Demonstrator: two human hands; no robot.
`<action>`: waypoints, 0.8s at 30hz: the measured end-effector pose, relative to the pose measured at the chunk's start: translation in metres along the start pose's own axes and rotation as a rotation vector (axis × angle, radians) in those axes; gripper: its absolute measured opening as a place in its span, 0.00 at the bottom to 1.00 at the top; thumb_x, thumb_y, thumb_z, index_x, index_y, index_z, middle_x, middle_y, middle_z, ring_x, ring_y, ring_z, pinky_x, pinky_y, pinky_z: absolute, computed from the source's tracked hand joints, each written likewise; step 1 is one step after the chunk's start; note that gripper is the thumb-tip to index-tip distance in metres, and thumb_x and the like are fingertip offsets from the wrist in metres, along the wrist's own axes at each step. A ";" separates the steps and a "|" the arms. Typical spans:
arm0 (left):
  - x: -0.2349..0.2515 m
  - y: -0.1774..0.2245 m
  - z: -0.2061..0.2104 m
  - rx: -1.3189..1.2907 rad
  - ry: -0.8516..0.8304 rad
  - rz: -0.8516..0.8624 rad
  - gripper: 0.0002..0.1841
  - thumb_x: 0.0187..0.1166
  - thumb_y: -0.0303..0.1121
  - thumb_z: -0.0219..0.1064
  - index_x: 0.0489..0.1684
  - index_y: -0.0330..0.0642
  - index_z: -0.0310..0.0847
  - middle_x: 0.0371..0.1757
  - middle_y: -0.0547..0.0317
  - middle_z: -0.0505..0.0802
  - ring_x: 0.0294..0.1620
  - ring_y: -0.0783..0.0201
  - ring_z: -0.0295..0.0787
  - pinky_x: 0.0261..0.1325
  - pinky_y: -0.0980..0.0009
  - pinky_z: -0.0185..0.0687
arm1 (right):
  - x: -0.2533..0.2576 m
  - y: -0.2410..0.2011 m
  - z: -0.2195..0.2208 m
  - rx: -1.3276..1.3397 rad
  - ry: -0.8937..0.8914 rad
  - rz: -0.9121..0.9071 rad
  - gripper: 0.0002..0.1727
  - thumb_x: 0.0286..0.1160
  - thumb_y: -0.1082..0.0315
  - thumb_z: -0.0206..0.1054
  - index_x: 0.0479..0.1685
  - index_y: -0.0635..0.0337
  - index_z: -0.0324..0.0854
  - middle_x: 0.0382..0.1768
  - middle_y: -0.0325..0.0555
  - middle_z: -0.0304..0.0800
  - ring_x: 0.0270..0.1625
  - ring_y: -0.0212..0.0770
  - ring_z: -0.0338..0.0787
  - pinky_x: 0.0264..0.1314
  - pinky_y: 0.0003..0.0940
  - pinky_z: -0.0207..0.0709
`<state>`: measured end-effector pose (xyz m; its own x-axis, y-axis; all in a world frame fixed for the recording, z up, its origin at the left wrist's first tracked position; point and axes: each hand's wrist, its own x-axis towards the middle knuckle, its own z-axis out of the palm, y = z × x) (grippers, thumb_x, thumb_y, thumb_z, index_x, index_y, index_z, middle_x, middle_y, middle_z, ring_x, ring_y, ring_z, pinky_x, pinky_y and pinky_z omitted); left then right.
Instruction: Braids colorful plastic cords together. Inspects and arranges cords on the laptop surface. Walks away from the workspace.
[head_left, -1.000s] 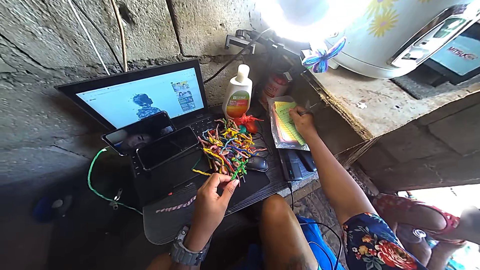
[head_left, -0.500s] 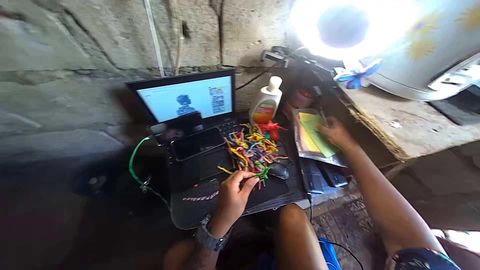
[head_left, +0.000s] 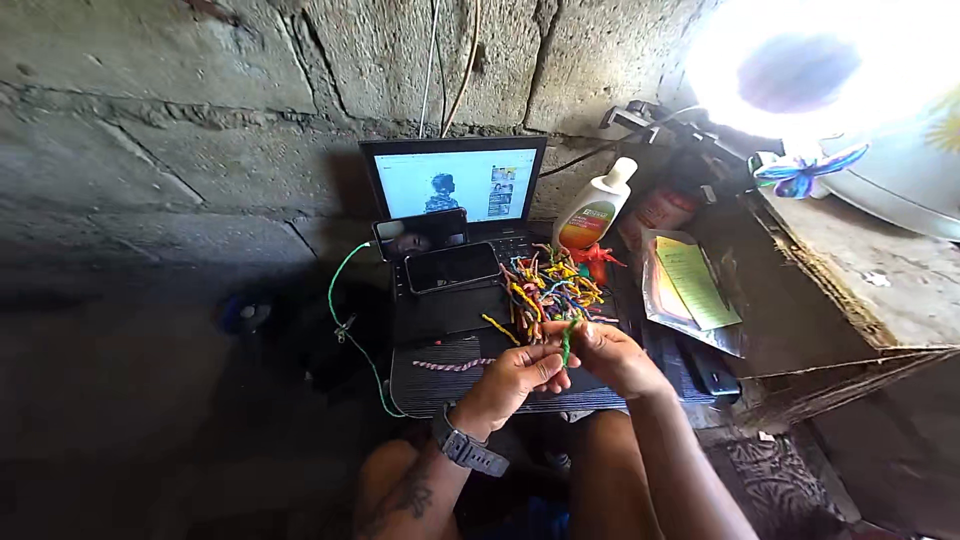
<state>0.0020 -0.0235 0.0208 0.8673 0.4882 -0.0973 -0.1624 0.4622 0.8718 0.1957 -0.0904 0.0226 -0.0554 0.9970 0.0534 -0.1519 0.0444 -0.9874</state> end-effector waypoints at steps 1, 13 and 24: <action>-0.002 -0.001 0.000 -0.046 -0.025 -0.021 0.13 0.88 0.27 0.51 0.47 0.41 0.86 0.32 0.72 0.91 0.35 0.78 0.86 0.46 0.80 0.83 | 0.002 0.006 0.009 0.138 0.006 -0.056 0.23 0.83 0.45 0.63 0.59 0.53 0.91 0.44 0.30 0.94 0.38 0.22 0.88 0.43 0.20 0.83; -0.019 -0.024 -0.009 1.138 0.456 0.437 0.07 0.74 0.29 0.67 0.35 0.36 0.89 0.32 0.53 0.93 0.37 0.60 0.91 0.47 0.61 0.83 | 0.008 0.038 0.049 -0.497 0.528 -0.157 0.15 0.85 0.65 0.58 0.46 0.61 0.92 0.38 0.33 0.93 0.40 0.17 0.87 0.48 0.14 0.80; -0.039 -0.013 -0.023 0.046 -0.209 -0.084 0.11 0.87 0.29 0.53 0.50 0.40 0.84 0.37 0.73 0.93 0.38 0.80 0.88 0.47 0.80 0.84 | -0.001 0.044 0.004 0.295 -0.396 -0.255 0.12 0.82 0.53 0.67 0.50 0.44 0.94 0.40 0.23 0.96 0.37 0.17 0.91 0.40 0.13 0.84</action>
<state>-0.0404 -0.0315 0.0021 0.9562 0.2836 -0.0730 -0.0683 0.4585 0.8861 0.1854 -0.0899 -0.0202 -0.3389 0.8547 0.3933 -0.4754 0.2052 -0.8555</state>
